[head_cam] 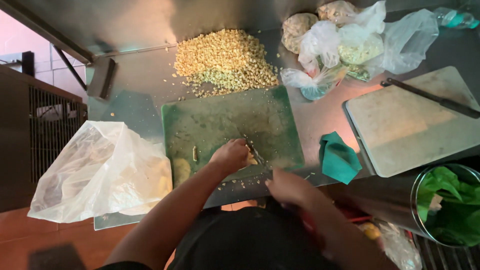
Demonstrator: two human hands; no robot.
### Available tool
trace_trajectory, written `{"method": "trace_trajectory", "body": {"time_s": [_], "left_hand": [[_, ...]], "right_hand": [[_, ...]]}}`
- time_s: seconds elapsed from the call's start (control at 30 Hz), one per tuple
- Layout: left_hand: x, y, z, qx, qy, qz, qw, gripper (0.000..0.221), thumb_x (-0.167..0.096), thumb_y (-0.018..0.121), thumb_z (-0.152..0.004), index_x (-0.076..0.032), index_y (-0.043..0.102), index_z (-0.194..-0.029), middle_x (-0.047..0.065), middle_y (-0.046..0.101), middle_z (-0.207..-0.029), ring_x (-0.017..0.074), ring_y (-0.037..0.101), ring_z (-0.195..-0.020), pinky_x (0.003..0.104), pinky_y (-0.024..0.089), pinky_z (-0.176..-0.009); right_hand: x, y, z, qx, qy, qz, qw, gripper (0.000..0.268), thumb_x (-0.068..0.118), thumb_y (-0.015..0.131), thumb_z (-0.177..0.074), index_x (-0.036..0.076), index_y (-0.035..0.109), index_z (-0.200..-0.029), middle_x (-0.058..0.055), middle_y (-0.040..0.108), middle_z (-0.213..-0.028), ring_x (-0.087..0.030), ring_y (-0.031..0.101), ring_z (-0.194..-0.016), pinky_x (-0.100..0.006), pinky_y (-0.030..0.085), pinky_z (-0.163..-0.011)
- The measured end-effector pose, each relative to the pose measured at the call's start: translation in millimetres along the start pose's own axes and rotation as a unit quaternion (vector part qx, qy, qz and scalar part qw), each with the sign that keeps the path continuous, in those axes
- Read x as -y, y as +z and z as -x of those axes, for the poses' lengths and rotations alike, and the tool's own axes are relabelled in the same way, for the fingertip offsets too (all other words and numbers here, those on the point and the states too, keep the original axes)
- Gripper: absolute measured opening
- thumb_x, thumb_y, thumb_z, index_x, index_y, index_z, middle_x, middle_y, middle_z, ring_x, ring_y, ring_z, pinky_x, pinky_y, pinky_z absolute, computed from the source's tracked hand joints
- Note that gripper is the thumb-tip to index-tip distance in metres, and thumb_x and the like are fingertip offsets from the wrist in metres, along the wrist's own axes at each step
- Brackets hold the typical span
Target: Cut baby corn into small pieces on a cutting board.
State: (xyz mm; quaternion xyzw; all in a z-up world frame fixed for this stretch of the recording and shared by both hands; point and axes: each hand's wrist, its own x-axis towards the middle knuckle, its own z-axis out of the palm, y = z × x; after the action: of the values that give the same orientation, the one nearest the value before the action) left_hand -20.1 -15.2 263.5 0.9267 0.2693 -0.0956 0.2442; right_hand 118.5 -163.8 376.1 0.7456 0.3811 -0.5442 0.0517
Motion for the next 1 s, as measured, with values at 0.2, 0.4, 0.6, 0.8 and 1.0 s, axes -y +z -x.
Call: {"method": "trace_trajectory", "body": {"time_s": [0.2,0.4,0.6,0.8,1.0], "left_hand": [[20,24,-12,-0.007,0.014,-0.034,0.999,0.025,-0.028,0.07,-0.087,-0.006,0.075,-0.098,0.015,0.066,-0.116,0.0348,0.062,-0.116,0.046,0.053,-0.098],[10,13,-1,-0.017,0.012,0.018,1.0,0.022,-0.026,0.071,-0.083,-0.01,0.077,-0.097,0.012,0.066,-0.118,0.0347,0.061,-0.117,0.047,0.053,-0.097],[9,7,3,-0.007,-0.002,0.033,0.999,0.022,-0.024,0.073,-0.08,-0.008,0.076,-0.095,0.011,0.064,-0.118,0.0338,0.059,-0.119,0.046,0.053,-0.096],[12,9,5,-0.019,0.004,0.046,0.999,0.019,-0.022,0.072,-0.08,-0.009,0.076,-0.094,0.01,0.063,-0.119,0.0335,0.058,-0.12,0.046,0.053,-0.096],[15,8,11,-0.028,0.007,0.058,0.998,0.018,-0.023,0.072,-0.081,-0.009,0.074,-0.092,0.01,0.063,-0.118,0.0323,0.058,-0.121,0.045,0.052,-0.096]], "right_hand": [[-63,90,-109,-0.074,-0.012,0.037,0.996,0.048,0.036,0.054,-0.103,-0.001,0.043,-0.133,-0.032,0.067,-0.117,-0.044,0.066,-0.113,-0.053,0.049,-0.099],[-8,21,-29,-0.047,-0.013,0.002,0.999,0.048,0.033,0.053,-0.1,-0.001,0.044,-0.133,-0.032,0.07,-0.116,-0.045,0.072,-0.109,-0.052,0.055,-0.097],[-100,116,-169,-0.086,-0.057,0.048,0.994,0.05,0.035,0.057,-0.103,-0.005,0.043,-0.13,-0.031,0.071,-0.107,-0.042,0.071,-0.101,-0.051,0.053,-0.09],[17,18,-12,0.004,0.035,-0.036,0.999,0.046,0.032,0.049,-0.102,0.0,0.04,-0.135,-0.027,0.073,-0.108,-0.041,0.077,-0.097,-0.052,0.059,-0.088],[-59,100,-124,-0.071,-0.02,0.034,0.997,0.049,0.034,0.053,-0.104,-0.003,0.04,-0.133,-0.032,0.069,-0.115,-0.044,0.07,-0.109,-0.052,0.052,-0.098]]}}
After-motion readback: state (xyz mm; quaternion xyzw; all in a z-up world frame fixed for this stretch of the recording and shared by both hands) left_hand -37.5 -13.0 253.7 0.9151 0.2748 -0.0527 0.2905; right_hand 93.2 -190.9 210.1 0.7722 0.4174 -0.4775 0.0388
